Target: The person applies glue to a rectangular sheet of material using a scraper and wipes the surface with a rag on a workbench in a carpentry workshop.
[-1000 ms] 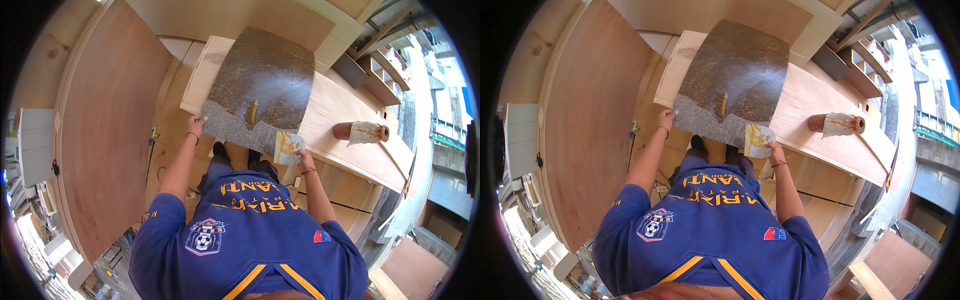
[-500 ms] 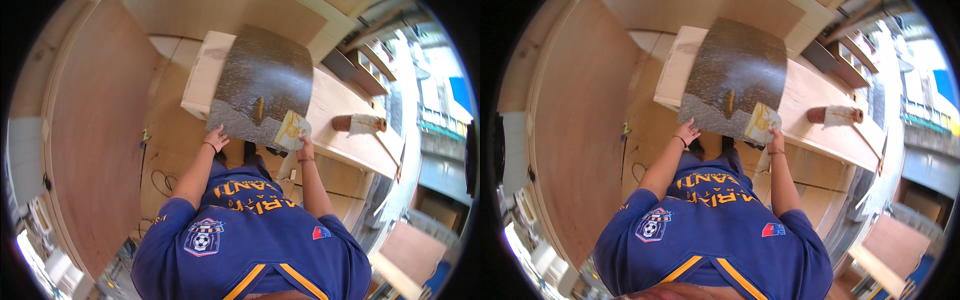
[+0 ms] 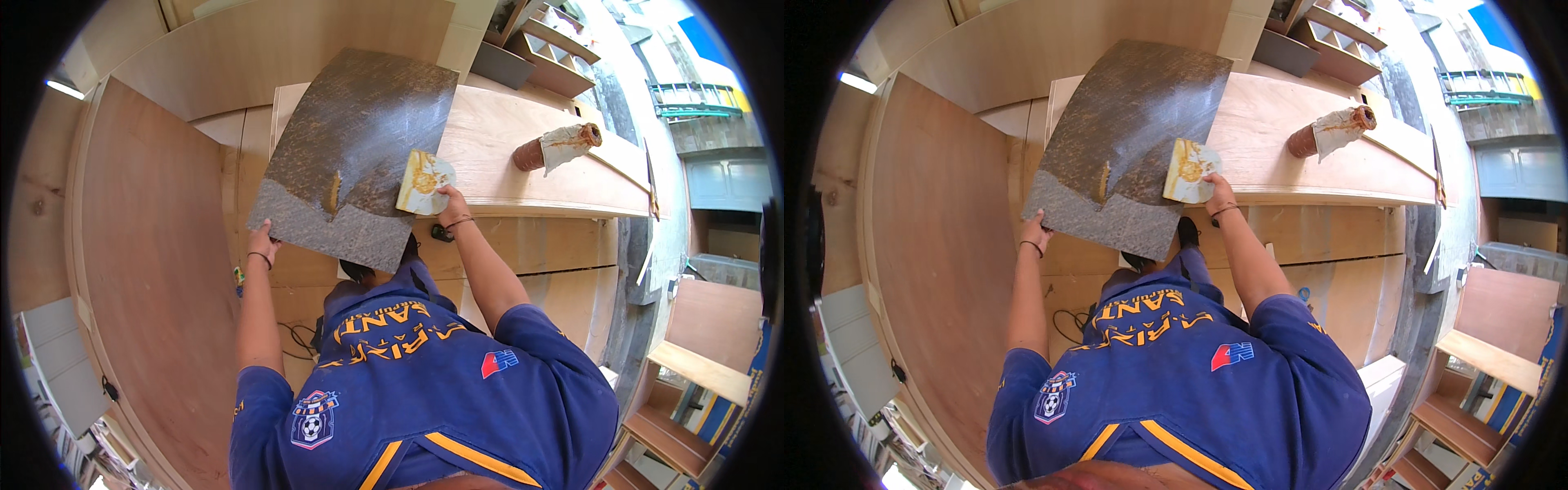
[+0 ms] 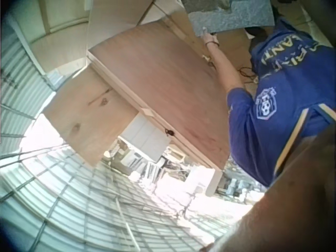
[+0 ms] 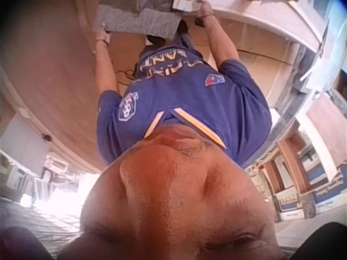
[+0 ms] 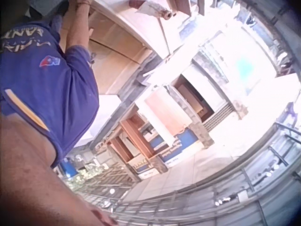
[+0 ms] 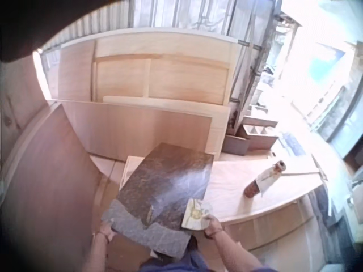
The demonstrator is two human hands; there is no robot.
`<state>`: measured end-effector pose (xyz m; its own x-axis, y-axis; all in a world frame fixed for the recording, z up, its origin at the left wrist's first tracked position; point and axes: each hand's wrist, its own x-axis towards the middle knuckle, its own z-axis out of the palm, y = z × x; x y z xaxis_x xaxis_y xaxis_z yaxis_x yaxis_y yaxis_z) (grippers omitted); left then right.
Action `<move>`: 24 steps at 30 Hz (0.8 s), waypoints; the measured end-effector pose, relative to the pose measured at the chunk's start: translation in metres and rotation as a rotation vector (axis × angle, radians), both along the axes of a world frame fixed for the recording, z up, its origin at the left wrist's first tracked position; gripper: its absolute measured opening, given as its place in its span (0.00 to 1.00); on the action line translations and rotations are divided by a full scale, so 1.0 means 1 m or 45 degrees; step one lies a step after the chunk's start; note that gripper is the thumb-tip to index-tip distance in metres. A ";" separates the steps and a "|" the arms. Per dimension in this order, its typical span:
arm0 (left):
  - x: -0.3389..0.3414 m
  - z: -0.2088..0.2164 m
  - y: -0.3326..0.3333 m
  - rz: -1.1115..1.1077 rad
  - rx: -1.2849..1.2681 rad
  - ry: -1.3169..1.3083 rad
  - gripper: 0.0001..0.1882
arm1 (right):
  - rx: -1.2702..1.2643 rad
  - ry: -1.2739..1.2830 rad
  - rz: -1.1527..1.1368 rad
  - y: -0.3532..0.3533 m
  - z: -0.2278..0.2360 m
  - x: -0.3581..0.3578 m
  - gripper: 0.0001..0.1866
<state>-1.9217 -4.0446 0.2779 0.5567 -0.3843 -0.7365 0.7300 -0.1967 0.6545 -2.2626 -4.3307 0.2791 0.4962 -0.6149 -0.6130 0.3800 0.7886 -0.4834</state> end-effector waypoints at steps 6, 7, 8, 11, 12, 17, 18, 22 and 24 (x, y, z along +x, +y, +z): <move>0.036 -0.003 0.010 -0.074 -0.017 0.055 0.11 | 0.019 -0.165 0.087 0.005 0.006 0.031 0.21; 0.044 -0.004 0.011 -0.117 0.021 0.034 0.11 | -0.007 -0.100 0.083 0.004 0.010 0.033 0.21; 0.053 -0.004 0.013 -0.162 0.059 0.015 0.11 | 0.009 -0.096 0.100 0.005 0.008 0.032 0.20; 0.070 0.007 0.005 -0.289 0.144 -0.051 0.12 | 0.032 -0.105 0.142 0.004 -0.003 0.022 0.20; 0.077 0.014 0.002 -0.327 0.169 -0.076 0.12 | 0.025 -0.127 0.157 0.010 0.002 0.020 0.20; 0.103 0.017 -0.008 -0.412 0.134 -0.071 0.12 | 0.123 -0.274 0.182 0.018 -0.007 0.010 0.21; 0.112 0.014 -0.007 -0.434 0.158 -0.059 0.12 | 0.128 -0.298 0.200 0.021 -0.005 0.009 0.21; 0.133 0.000 -0.015 -0.517 0.185 -0.129 0.14 | 0.143 -0.317 0.283 0.045 -0.007 -0.002 0.23; 0.139 0.003 -0.026 -0.557 0.147 -0.136 0.16 | 0.192 -0.310 0.352 0.059 -0.009 -0.011 0.23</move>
